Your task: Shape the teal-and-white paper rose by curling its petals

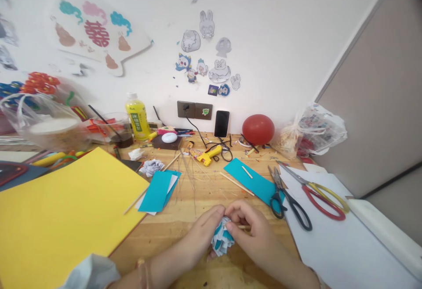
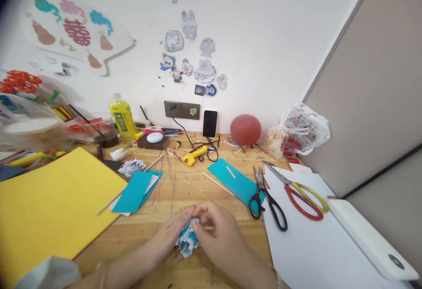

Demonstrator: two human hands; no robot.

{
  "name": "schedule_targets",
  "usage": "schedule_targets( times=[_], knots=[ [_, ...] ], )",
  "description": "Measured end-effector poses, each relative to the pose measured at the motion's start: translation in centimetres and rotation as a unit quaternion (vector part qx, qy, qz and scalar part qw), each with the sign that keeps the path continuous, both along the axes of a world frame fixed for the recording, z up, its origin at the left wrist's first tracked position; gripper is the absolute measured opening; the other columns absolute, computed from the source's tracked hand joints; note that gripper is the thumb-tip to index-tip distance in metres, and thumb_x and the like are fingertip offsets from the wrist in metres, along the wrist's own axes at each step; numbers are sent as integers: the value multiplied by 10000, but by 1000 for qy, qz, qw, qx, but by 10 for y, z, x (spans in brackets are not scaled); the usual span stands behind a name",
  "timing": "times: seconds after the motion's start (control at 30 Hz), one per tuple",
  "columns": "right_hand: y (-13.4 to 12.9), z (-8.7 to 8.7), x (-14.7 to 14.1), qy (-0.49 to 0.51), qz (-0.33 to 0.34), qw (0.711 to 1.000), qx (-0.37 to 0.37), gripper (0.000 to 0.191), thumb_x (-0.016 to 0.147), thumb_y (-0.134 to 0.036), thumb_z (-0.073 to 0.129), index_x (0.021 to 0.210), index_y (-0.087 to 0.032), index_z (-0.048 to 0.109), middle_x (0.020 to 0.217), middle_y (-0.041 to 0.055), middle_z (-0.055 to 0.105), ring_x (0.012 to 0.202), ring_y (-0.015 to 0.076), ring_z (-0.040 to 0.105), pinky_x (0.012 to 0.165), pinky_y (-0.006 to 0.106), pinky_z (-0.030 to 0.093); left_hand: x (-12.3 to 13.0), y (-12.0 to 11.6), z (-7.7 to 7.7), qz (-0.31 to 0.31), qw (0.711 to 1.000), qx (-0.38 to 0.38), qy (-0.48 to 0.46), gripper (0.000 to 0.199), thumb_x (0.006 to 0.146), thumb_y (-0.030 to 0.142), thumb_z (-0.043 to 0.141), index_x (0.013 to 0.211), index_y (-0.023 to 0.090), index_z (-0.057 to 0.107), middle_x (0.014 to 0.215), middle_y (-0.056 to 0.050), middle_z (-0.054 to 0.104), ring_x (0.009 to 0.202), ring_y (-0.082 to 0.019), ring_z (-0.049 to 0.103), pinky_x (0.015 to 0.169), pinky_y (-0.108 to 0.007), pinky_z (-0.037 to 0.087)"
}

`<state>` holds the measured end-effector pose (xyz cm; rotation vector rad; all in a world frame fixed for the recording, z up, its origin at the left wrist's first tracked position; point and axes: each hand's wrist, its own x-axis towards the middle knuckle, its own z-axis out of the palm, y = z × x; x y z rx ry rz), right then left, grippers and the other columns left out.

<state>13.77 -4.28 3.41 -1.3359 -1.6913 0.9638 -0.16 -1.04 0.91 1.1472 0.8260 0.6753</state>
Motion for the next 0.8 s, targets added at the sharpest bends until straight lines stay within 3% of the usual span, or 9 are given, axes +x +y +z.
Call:
schedule_targets(
  times=[0.23,0.4,0.5,0.63,0.7,0.8],
  knots=[
    [2,6,4,49,46,996,-65,43,768,-225,518,793,-191,511,609,-60,412,570,102,424,527,194,349,0,0,-7,-26,1000,16,5,344,801,498,404,759,177,521,543,37,457,408,-85,390,342,-178,279],
    [6,10,7,114,70,984,-117,165,753,-312,578,768,-179,483,591,-72,380,538,89,366,514,192,310,-3,1,-6,-25,998,63,11,347,795,492,447,717,172,553,605,17,511,526,-105,458,452,-199,361],
    [9,11,11,170,62,975,-132,239,765,-392,566,724,-181,460,584,-70,383,525,86,365,503,191,310,-2,1,-1,-7,999,29,17,367,760,527,468,687,174,537,585,15,539,507,-104,477,430,-192,359],
    [10,14,17,150,-25,987,-57,217,784,-382,556,719,-187,487,626,-52,436,547,96,424,510,195,345,1,1,6,-34,994,-100,16,425,752,594,366,744,190,499,449,16,560,302,-97,417,287,-172,247],
    [8,16,18,116,-17,993,-15,152,810,-335,533,762,-190,527,688,-26,513,617,116,495,555,208,386,1,3,8,-40,991,-129,-20,420,748,601,363,754,197,479,428,18,568,276,-89,401,276,-160,238],
    [3,17,15,-11,56,995,81,108,839,-269,525,819,-196,601,743,12,609,714,154,565,662,261,426,-1,5,7,-35,986,-150,-68,430,739,621,383,767,201,468,439,22,576,285,-78,401,282,-145,231]
  ],
)
